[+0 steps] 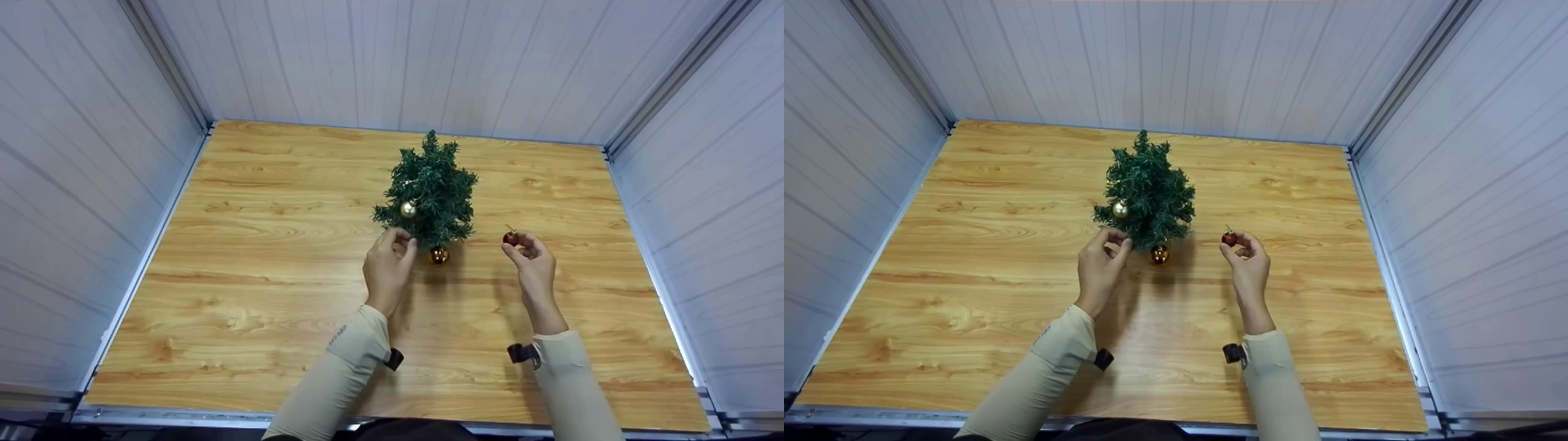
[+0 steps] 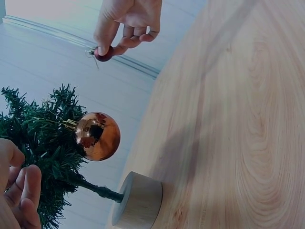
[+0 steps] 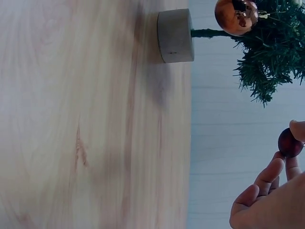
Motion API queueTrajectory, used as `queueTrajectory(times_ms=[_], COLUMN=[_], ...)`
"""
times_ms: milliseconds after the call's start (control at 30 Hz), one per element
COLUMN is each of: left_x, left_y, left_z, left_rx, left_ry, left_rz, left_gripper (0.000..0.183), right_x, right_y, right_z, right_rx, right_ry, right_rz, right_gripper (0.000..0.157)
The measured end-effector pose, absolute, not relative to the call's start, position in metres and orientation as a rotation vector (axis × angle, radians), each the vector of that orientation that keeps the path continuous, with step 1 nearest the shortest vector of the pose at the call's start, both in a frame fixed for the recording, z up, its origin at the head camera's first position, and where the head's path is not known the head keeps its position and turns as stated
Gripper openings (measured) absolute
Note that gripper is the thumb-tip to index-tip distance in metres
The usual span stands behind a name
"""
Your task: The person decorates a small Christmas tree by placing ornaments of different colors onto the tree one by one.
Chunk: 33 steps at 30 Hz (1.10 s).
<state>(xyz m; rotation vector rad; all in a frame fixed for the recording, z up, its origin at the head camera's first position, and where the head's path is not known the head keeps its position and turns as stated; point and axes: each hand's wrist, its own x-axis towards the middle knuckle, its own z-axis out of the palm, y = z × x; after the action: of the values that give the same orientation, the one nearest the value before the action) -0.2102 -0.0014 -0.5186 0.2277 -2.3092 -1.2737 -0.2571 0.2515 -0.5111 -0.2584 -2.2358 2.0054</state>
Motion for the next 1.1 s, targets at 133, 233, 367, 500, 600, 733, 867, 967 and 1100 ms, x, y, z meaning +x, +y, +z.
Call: queueTrajectory(times_ms=[133,233,367,500,600,733,867,967,1100], left_x=[-0.210,-0.210,-0.210,-0.210,-0.210,-0.210,-0.210,-0.210,-0.209], left_y=[-0.001,-0.001,-0.001,-0.001,-0.001,-0.001,-0.001,-0.001,-0.002], left_z=[-0.518,-0.518,-0.518,-0.518,-0.518,-0.518,-0.518,-0.518,-0.518], left_rx=[0.226,0.227,0.229,0.224,0.222,0.225,0.226,0.226,0.219], left_ry=[-2.311,-2.308,-2.312,-2.319,-2.318,-2.319,-2.319,-2.318,-2.311], left_rz=[-1.279,-1.277,-1.256,-1.237,-1.235,-1.236,-1.245,-1.246,-1.248], left_gripper=[0.006,0.006,0.005,0.005,0.005,0.005,0.005,0.005,0.004], right_x=[-0.256,-0.256,-0.257,-0.258,-0.258,-0.257,-0.257,-0.256,-0.255], right_y=[0.248,0.245,0.241,0.239,0.236,0.231,0.227,0.223,0.218], right_z=[-0.507,-0.505,-0.501,-0.499,-0.496,-0.494,-0.493,-0.491,-0.487], right_rx=[-0.237,-0.220,-0.212,-0.208,-0.197,-0.184,-0.170,-0.153,-0.122], right_ry=[-2.227,-2.228,-2.220,-2.208,-2.205,-2.187,-2.179,-2.179,-2.170], right_rz=[2.000,1.995,1.998,2.016,2.020,2.031,2.043,2.048,2.083], right_gripper=[0.033,0.033,0.034,0.035,0.035,0.033,0.030,0.029,0.030])
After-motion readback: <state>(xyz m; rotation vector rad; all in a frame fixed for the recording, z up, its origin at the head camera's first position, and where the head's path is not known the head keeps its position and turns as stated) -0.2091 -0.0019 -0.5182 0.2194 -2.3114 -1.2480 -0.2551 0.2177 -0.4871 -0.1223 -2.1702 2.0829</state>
